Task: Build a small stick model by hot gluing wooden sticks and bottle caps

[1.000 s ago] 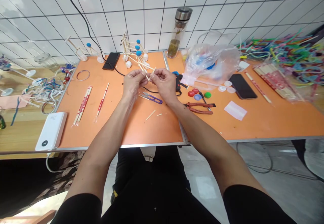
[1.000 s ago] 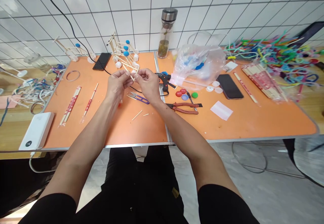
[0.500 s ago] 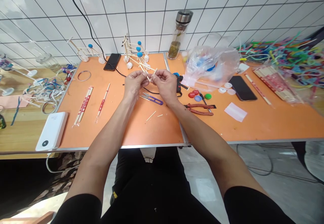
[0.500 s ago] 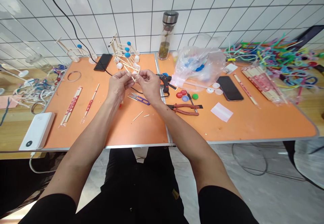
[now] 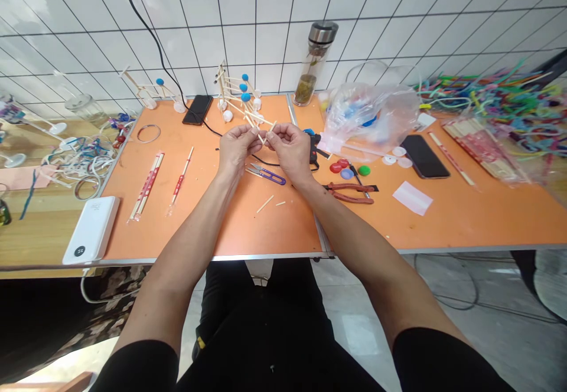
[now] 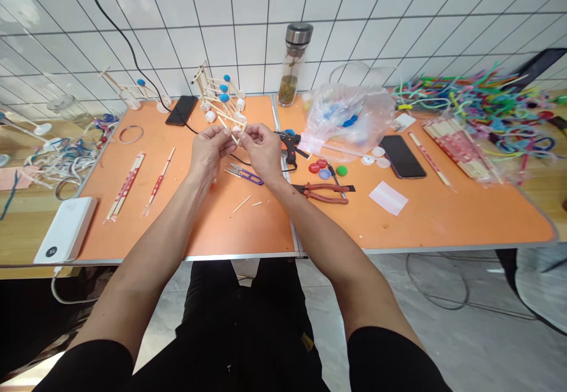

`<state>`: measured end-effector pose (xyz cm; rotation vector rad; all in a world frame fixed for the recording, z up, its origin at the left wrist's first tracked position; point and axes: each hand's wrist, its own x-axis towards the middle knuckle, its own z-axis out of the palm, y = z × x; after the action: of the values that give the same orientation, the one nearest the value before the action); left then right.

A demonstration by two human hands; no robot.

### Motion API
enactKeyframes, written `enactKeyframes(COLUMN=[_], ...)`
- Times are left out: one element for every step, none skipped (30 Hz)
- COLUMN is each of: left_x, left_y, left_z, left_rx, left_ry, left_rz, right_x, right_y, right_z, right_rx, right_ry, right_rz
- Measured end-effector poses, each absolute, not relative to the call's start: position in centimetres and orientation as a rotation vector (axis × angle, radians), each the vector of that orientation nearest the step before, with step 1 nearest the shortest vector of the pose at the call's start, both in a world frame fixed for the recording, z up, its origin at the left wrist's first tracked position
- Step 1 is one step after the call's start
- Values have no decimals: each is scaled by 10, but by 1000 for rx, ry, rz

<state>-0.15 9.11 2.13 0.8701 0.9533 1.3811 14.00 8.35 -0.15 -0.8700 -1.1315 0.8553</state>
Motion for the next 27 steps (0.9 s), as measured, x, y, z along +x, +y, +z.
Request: enactKeyframes(left_x=[-1,-1,-1,-1,-1,-1,-1,-1,-1,-1,-1,0,0,0,0,0,0,0,0,0,-1,-1,-1,-1,-1,-1,-2], left_y=[91,92,92,92,91,91,91,90,90,90,90,90,90,90,90,91,91,91,91,91,91,91,91,91,91,91,90], left_z=[21,20,20,20,21,21,21,22,22,23,23,23,22,22,22,22,21,21,21,21,21,22,22,22,22,22,22], left_rx=[869,868,866,864,862,861,861,862,861,860,860,859,858,857,857,857,856,856,856,857,858,859,861,862,862,861,861], left_ry=[949,947,947,948,949,950,951,952,954,956,957,957,957,956,954,953,952,952,953,954,958,960,960,958,954,950,948], left_rz=[1384,1386,1388,1389,1389,1389,1391,1391,1391,1389,1388,1386,1386,1386,1387,1388,1388,1388,1386,1384,1383,1382,1381,1380,1379,1379,1379], right_x=[140,140,140,140,140,141,141,141,141,140,140,140,140,140,140,140,140,140,140,141,141,142,142,142,143,143,143], right_y=[83,83,83,83,83,83,83,83,83,83,83,83,83,83,83,83,83,83,83,83,83,83,83,82,82,82,82], right_z=[-1,-1,-1,-1,-1,-1,-1,-1,-1,0,0,0,0,0,1,1,1,1,1,1,1,1,1,1,1,1,1], right_rx=[-872,-871,-870,-869,-872,-878,-885,-891,-895,-898,-898,-895,-892,-887,-884,-882,-882,-883,-883,-881,-878,-875,-873,-875,-879,-885,-888], right_ry=[-1136,-1143,-1149,-1154,-1157,-1160,-1162,-1165,-1166,-1165,-1162,-1158,-1151,-1144,-1139,-1136,-1136,-1138,-1141,-1146,-1152,-1159,-1167,-1175,-1184,-1192,-1196], right_rz=[851,848,845,841,836,830,825,822,822,823,825,827,829,831,834,837,839,840,842,843,845,846,848,848,847,843,839])
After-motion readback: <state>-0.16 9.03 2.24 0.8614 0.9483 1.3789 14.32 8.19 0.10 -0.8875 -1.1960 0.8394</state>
